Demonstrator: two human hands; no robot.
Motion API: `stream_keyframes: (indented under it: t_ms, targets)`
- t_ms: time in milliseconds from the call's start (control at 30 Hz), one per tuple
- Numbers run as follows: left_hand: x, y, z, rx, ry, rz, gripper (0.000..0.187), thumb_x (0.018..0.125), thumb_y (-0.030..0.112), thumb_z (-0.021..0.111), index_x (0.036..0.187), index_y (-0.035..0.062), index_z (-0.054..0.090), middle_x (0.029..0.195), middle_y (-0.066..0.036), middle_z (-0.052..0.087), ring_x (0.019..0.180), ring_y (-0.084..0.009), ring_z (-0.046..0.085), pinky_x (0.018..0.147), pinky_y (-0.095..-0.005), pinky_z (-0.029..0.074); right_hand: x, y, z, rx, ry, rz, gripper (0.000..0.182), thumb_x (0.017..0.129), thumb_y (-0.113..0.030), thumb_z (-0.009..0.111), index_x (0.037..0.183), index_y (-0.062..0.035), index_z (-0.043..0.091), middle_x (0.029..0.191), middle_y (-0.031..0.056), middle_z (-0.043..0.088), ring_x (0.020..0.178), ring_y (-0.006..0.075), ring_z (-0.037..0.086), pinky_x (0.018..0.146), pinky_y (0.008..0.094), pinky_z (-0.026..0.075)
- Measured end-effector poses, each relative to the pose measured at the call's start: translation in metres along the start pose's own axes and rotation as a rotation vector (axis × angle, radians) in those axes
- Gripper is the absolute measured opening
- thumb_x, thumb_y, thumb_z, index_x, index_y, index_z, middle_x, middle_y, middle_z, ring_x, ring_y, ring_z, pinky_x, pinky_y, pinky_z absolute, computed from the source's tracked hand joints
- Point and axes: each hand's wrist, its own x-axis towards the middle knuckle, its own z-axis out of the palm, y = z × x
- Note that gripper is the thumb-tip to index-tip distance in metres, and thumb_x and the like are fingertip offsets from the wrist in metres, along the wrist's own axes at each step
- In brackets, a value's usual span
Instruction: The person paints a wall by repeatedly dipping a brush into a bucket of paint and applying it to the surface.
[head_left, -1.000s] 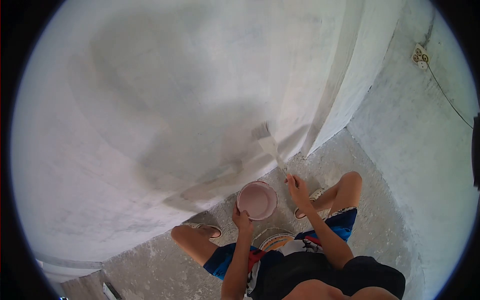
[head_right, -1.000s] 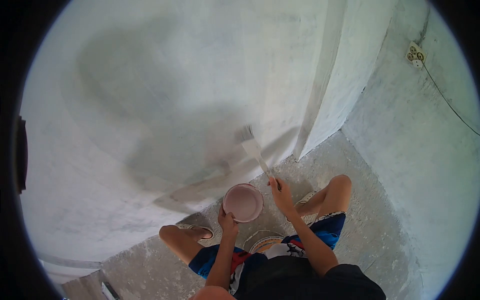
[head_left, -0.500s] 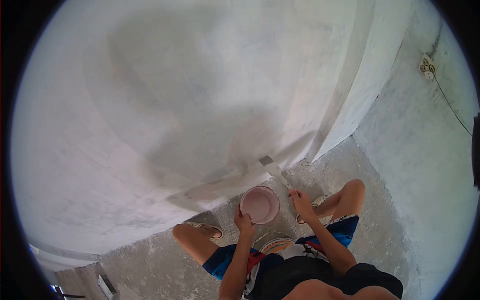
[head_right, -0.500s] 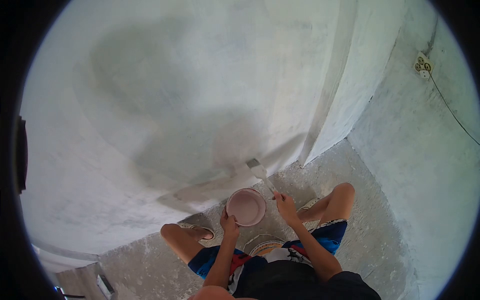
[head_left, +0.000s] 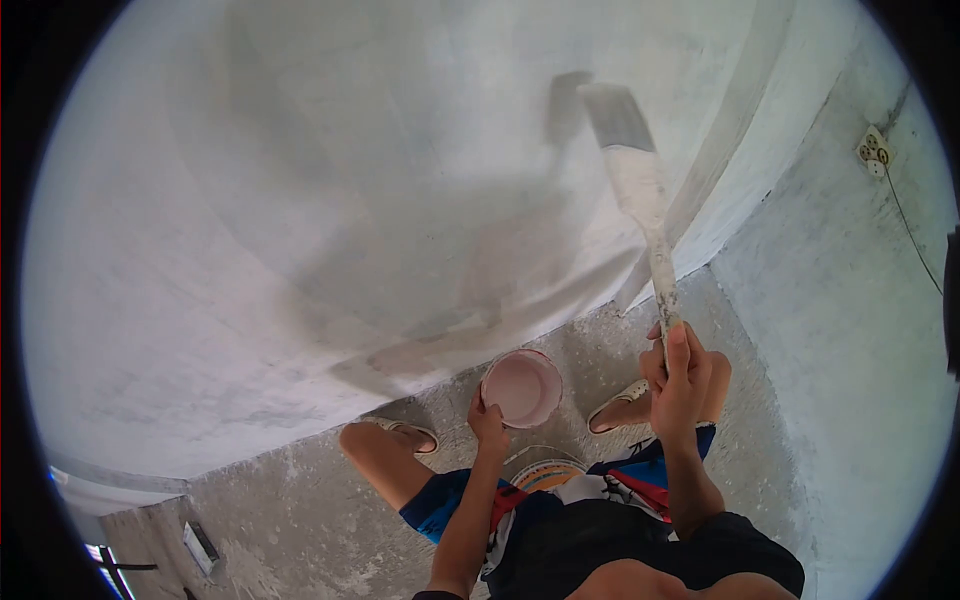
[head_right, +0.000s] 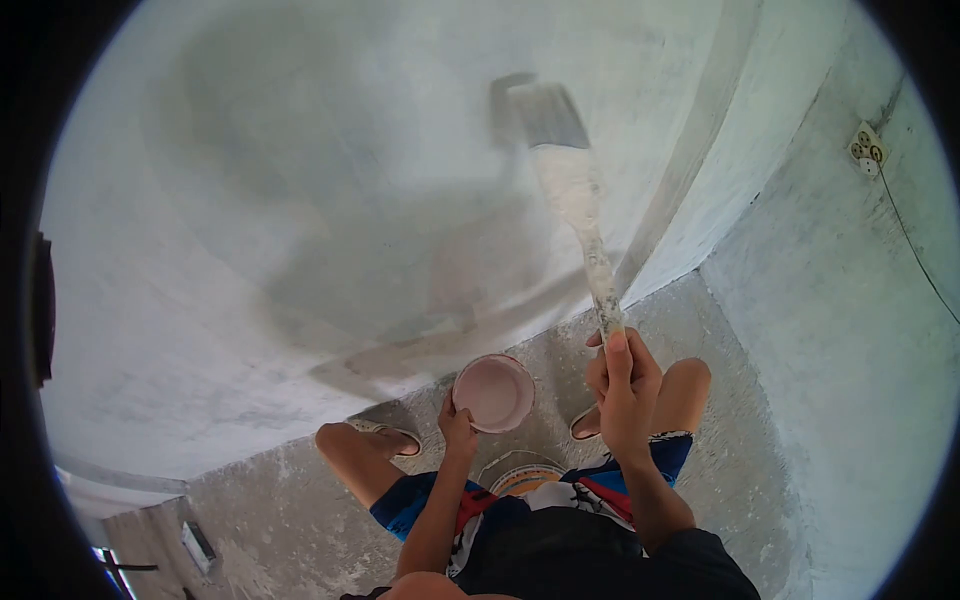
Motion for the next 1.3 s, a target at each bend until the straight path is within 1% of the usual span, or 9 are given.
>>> stream_keyframes:
  t_ms: [200,267,533,667,733,800,1033,1100,1300]
  targets:
    - [-0.004,0.003,0.000,0.021,0.012,-0.036,0.075,0.067,-0.021,0.036,0.139,-0.0014,0.046,0.131,-0.012,0.055,0.113,-0.0217,0.058,0.086,-0.0252,0.049,-0.006,0.106,-0.003,0.022,0.062,-0.053,0.029,0.102,-0.028,0.048,0.092,-0.0018,0.057,0.055,-0.0066,0.039,0.048,0.0025,0.033,0.046,0.0236,0.030]
    - [-0.005,0.006,0.003,0.021,0.017,-0.050,0.075,0.068,-0.021,0.036,0.139,-0.0011,0.045,0.131,-0.012,0.055,0.113,-0.0216,0.058,0.085,-0.0245,0.049,-0.007,0.130,-0.003,-0.501,-0.037,-0.100,0.033,0.101,-0.029,0.049,0.089,0.0009,0.058,0.057,-0.0001,0.044,0.049,0.0072,0.042,0.046,0.0258,0.030]
    - [-0.002,0.000,0.000,0.020,0.010,-0.040,0.073,0.070,-0.020,0.036,0.139,-0.0005,0.046,0.129,-0.012,0.057,0.112,-0.0218,0.060,0.084,-0.0246,0.049,-0.033,0.251,-0.051,-0.753,-0.043,0.097,0.042,0.098,-0.037,0.050,0.088,0.0016,0.064,0.064,0.0100,0.055,0.059,0.0131,0.048,0.056,0.0330,0.039]
    - [-0.002,0.000,-0.002,0.005,0.017,-0.043,0.072,0.070,-0.019,0.036,0.139,-0.0006,0.047,0.129,-0.012,0.057,0.112,-0.0220,0.060,0.086,-0.0251,0.049,-0.027,0.243,-0.062,-0.692,-0.083,0.415,0.054,0.095,-0.049,0.051,0.084,0.0015,0.067,0.059,0.0041,0.051,0.057,0.0121,0.046,0.055,0.0310,0.037]
    - [-0.002,-0.002,-0.002,-0.010,0.013,-0.042,0.072,0.070,-0.019,0.036,0.139,-0.0008,0.047,0.129,-0.012,0.057,0.112,-0.0221,0.059,0.087,-0.0252,0.049,-0.024,0.233,-0.059,-0.648,-0.092,0.372,0.052,0.095,-0.048,0.052,0.084,0.0013,0.067,0.058,0.0009,0.048,0.055,0.0099,0.043,0.053,0.0287,0.035]
    - [0.004,-0.005,-0.004,0.037,-0.005,-0.034,0.079,0.066,-0.022,0.038,0.142,-0.0014,0.042,0.130,-0.012,0.056,0.108,-0.0223,0.060,0.064,-0.0229,0.049,-0.014,0.209,-0.045,-0.597,-0.105,0.311,0.050,0.095,-0.047,0.054,0.085,0.0010,0.067,0.057,-0.0023,0.045,0.052,0.0077,0.041,0.050,0.0264,0.032]
    - [0.001,-0.004,-0.004,0.022,0.025,-0.032,0.079,0.065,-0.021,0.038,0.141,-0.0006,0.044,0.128,-0.011,0.057,0.104,-0.0210,0.062,0.060,-0.0220,0.047,-0.008,0.080,-0.003,-0.121,-0.093,0.351,0.039,0.101,-0.035,0.050,0.095,0.0011,0.063,0.055,-0.0080,0.036,0.047,0.0007,0.029,0.044,0.0209,0.021]
    - [0.000,-0.002,-0.002,0.047,0.004,-0.036,0.071,0.070,-0.021,0.035,0.137,-0.0036,0.047,0.130,-0.013,0.056,0.115,-0.0224,0.058,0.093,-0.0272,0.046,-0.014,0.054,0.000,-0.081,-0.108,0.306,0.039,0.102,-0.035,0.048,0.097,0.0006,0.063,0.055,-0.0077,0.037,0.047,0.0004,0.030,0.044,0.0209,0.022]
    - [-0.001,-0.001,0.001,0.056,0.023,-0.050,0.072,0.069,-0.021,0.034,0.138,-0.0034,0.047,0.130,-0.013,0.056,0.115,-0.0228,0.058,0.094,-0.0281,0.047,-0.015,0.046,-0.001,-0.072,-0.093,0.076,0.037,0.102,-0.033,0.048,0.093,-0.0002,0.061,0.056,-0.0077,0.039,0.048,-0.0008,0.032,0.044,0.0192,0.023]
